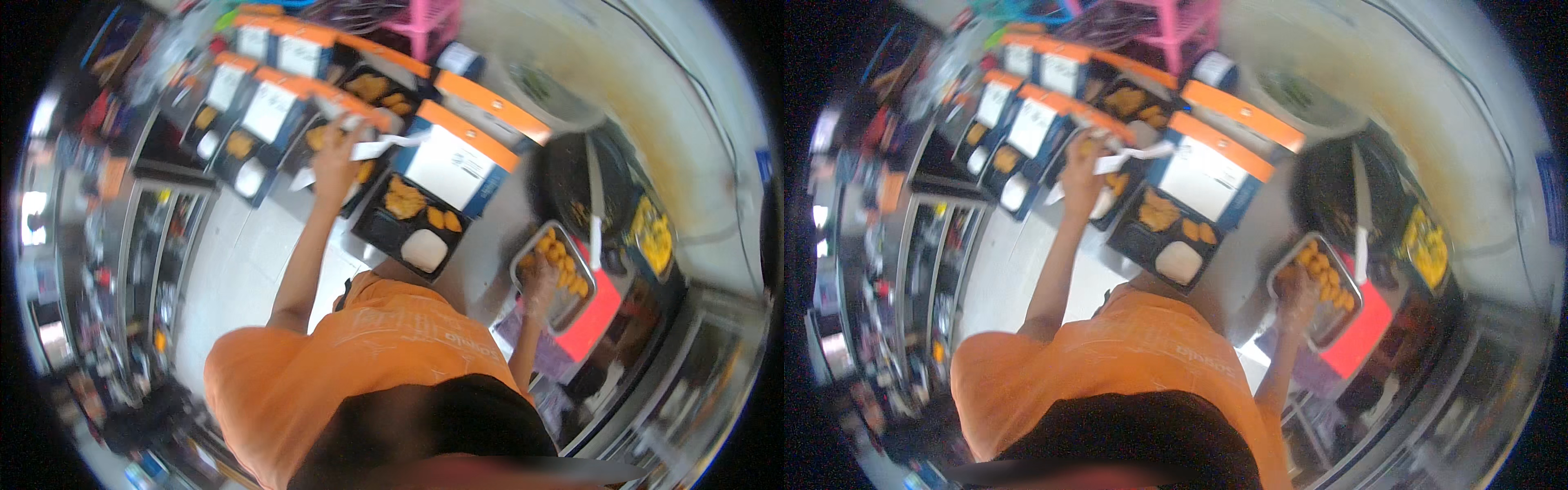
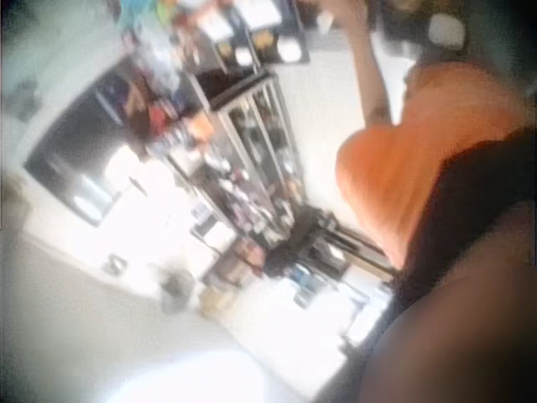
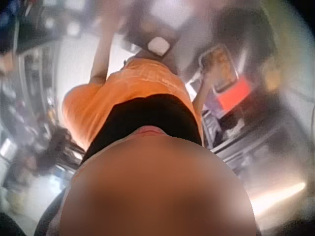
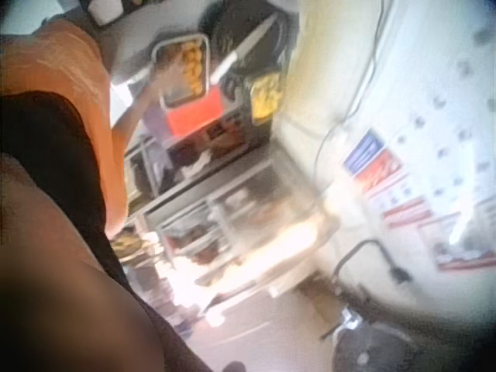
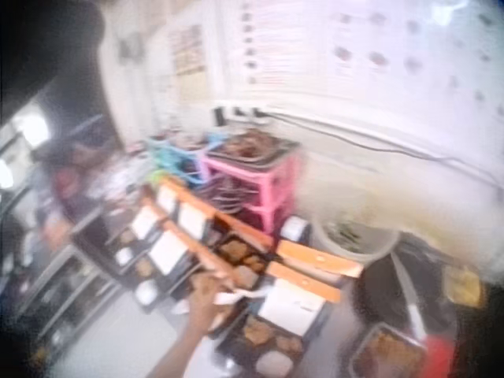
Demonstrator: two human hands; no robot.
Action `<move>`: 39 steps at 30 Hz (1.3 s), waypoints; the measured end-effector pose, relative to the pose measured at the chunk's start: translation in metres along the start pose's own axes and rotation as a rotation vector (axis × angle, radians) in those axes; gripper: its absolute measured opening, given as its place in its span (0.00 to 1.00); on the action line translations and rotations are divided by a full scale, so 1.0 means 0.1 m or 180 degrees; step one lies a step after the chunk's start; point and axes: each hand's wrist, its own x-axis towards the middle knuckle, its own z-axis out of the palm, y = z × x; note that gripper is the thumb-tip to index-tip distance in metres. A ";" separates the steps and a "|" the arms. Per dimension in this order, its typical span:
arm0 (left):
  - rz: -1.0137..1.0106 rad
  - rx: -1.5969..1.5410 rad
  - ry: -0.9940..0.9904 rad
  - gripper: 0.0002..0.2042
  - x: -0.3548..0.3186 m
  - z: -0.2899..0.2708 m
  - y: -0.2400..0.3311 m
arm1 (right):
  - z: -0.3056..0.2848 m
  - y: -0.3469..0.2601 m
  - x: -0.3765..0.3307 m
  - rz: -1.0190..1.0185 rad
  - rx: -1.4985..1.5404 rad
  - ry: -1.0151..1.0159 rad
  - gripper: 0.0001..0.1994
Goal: The person assembles multiple meal boxes by placing rice balls and fried chicken pieces into black trays, then adding a portion of scrambled eggs. The person uses a plastic spoon to scoop the eggs and a plastic glove on the right hand to handle the food items.
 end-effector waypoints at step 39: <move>-0.4012 -0.0431 0.1502 0.18 -1.56 -0.53 -2.91 | 1.98 -5.36 0.88 -0.2362 0.1846 -0.2848 0.19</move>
